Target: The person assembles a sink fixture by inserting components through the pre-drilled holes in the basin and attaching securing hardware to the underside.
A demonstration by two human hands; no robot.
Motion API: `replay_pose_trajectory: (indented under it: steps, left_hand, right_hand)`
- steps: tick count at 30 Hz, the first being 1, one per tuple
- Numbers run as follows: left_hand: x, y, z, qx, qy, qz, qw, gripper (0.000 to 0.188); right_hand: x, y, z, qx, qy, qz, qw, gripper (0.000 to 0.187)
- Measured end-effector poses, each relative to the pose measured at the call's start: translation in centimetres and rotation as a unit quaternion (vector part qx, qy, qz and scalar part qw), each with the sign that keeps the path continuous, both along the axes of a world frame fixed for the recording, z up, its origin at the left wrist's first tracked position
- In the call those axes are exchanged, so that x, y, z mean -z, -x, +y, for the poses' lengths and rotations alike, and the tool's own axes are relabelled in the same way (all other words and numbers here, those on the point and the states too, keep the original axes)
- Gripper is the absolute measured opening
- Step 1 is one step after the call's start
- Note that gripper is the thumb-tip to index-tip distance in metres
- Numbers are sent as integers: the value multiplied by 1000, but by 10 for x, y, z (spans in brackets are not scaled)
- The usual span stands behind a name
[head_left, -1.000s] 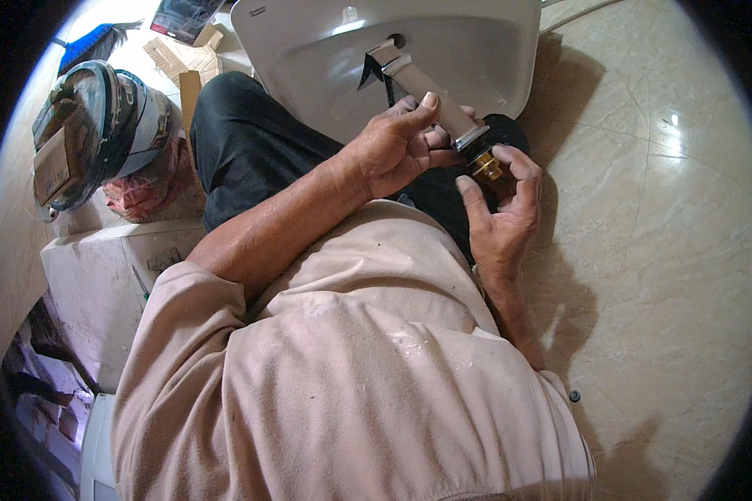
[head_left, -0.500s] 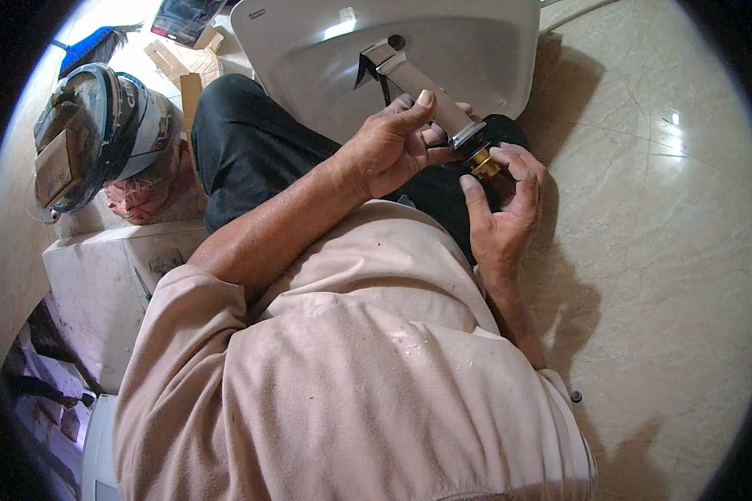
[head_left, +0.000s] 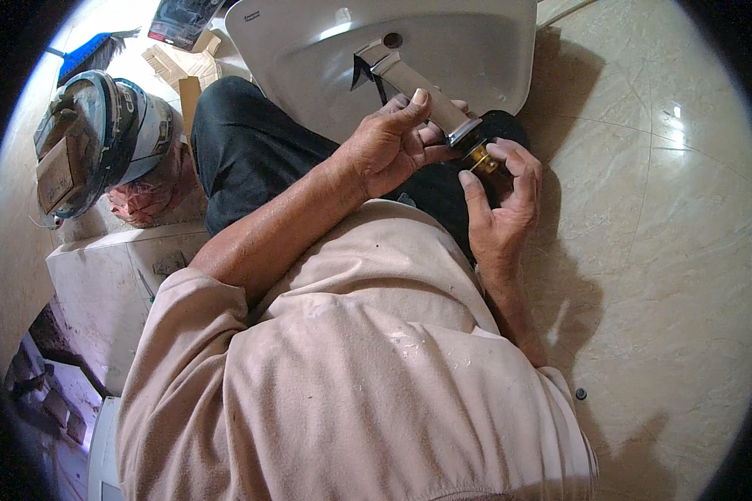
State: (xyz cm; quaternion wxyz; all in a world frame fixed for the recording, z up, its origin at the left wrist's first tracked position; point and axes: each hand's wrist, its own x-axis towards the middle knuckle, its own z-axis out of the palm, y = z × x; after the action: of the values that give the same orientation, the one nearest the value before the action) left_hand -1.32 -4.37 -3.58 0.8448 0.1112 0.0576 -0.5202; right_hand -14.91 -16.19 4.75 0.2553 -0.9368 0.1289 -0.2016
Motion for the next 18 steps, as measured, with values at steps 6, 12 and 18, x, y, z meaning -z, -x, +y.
replay_pose_trajectory:
  steps: [6,12,18]
  left_hand:
    - [3,0,1,4,-1,-8,1000,45]
    - [0,-1,2,-1,-7,-13,1000,42]
    - [0,-1,0,-3,-4,-21,1000,42]
  right_hand:
    - [-4,-1,6,98,-164,66,979,47]
    - [-7,-4,10,64,-109,15,992,49]
    - [-5,-2,1,9,-22,5,1000,51]
